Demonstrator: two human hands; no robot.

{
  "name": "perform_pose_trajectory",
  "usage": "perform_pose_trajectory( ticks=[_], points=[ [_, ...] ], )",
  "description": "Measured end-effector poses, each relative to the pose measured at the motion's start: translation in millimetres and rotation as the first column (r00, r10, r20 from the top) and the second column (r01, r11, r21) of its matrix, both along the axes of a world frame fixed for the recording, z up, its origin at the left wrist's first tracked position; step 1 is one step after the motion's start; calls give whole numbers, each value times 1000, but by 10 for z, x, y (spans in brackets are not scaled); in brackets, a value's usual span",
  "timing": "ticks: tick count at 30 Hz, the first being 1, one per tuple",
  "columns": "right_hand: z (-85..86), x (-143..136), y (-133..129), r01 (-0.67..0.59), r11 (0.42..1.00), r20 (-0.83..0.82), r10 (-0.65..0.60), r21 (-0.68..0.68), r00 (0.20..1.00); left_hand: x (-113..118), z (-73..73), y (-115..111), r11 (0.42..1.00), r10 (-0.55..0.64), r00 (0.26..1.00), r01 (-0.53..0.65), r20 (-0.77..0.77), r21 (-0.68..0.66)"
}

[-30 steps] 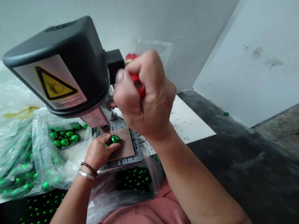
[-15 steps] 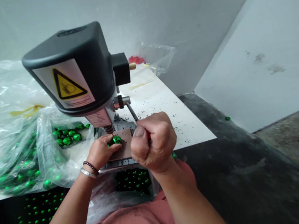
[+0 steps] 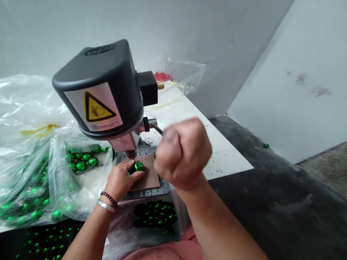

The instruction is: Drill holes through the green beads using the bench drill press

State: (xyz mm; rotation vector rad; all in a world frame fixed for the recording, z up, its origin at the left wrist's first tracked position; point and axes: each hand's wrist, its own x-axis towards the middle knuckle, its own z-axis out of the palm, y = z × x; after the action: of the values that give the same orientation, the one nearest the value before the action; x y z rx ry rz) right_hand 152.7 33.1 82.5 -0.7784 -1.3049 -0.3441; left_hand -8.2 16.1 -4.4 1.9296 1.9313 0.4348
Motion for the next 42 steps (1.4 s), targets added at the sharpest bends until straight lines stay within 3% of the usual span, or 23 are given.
perform_pose_trajectory(
  ticks=[1, 3, 5, 7, 10, 12, 14, 15, 17, 19, 21, 22, 24, 35, 38, 42],
  points=[
    [173, -13, 72, 50, 995, 30, -48, -81, 998, 1, -2, -8, 1000, 8, 1000, -8, 6, 9],
    [477, -37, 236, 33, 969, 36, -25, -245, 999, -9, 6, -44, 999, 25, 999, -26, 24, 24],
    [671, -60, 388, 25, 925, 0, -27, -378, 1000, -38, 41, -108, 999, 21, 997, -23, 72, 26],
    [747, -81, 492, -2, 889, -34, -15, -457, 999, -86, 102, -192, 997, -67, 986, 70, 150, -15],
    [740, -106, 544, -69, 881, -101, 24, -468, 995, -159, 190, -302, 961, -222, 922, 263, 317, -91],
    [721, -113, 541, -103, 888, -141, 43, -449, 989, -185, 206, -332, 965, -161, 885, 234, 438, -117],
    [712, -111, 535, -126, 894, -155, 64, -429, 986, -189, 178, -322, 987, 39, 820, 56, 572, -148],
    [710, -108, 535, -139, 899, -156, 80, -415, 985, -186, 155, -305, 983, 146, 748, -37, 648, -179],
    [707, -99, 541, -156, 907, -155, 102, -390, 983, -177, 110, -265, 951, 310, 516, -154, 799, -269],
    [703, -91, 548, -164, 905, -155, 111, -392, 982, -174, 91, -230, 914, 402, 229, -159, 886, -374],
    [697, -90, 551, -167, 900, -148, 116, -403, 982, -180, 107, -214, 883, 457, 3, -122, 889, -453],
    [694, -92, 550, -171, 900, -145, 122, -401, 982, -186, 125, -213, 871, 476, -67, -101, 877, -481],
    [690, -96, 547, -177, 905, -140, 132, -387, 981, -199, 166, -223, 857, 501, -137, -61, 854, -512],
    [688, -82, 543, -197, 916, -112, 168, -351, 979, -192, 227, -238, 804, 594, -171, 92, 786, -587],
    [704, -86, 522, -196, 898, -101, 170, -394, 980, -192, 194, -242, 857, 513, -123, 31, 849, -514],
    [714, -86, 505, -208, 874, -115, 175, -439, 978, -174, 182, -246, 905, 421, 3, -69, 907, -420]
  ],
)
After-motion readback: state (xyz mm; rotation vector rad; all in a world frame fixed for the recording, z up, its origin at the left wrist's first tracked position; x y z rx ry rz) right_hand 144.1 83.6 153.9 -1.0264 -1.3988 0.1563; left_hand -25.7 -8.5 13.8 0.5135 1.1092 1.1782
